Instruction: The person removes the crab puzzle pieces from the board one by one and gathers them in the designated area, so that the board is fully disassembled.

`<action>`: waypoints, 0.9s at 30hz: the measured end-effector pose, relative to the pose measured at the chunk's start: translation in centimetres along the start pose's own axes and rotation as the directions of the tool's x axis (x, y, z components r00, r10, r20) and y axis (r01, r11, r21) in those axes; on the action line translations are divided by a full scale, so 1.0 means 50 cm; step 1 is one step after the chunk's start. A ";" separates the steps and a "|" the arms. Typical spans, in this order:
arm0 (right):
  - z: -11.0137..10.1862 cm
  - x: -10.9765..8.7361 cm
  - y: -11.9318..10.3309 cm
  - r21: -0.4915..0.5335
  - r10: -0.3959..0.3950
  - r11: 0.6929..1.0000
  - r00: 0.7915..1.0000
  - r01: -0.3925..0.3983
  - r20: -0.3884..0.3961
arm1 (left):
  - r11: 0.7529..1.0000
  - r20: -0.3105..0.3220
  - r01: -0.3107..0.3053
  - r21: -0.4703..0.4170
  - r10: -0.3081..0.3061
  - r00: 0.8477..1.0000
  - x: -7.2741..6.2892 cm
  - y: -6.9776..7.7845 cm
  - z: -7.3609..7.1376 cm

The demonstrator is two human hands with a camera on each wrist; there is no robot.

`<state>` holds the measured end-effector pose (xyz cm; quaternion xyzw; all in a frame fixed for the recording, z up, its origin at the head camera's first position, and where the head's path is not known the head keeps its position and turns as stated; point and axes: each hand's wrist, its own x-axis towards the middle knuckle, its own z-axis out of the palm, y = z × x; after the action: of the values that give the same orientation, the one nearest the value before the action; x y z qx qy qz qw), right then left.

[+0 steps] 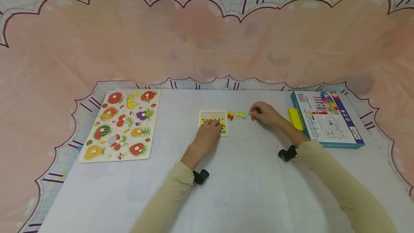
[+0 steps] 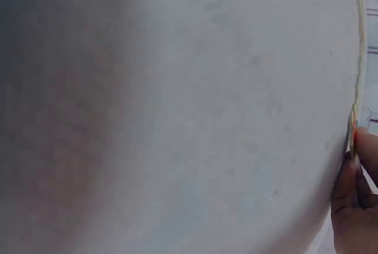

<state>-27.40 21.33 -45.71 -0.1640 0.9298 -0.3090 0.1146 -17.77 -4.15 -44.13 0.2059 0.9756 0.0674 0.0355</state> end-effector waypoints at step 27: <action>-0.033 0.020 -0.051 -0.059 -0.031 0.998 0.998 0.034 0.047 | 0.979 -0.001 -0.188 -0.074 0.188 0.982 -0.042 -0.037 0.003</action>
<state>-28.24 19.91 -42.97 -0.1894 0.9329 -0.2791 0.1263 -16.59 -6.64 -44.45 0.2958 0.9486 0.1058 0.0392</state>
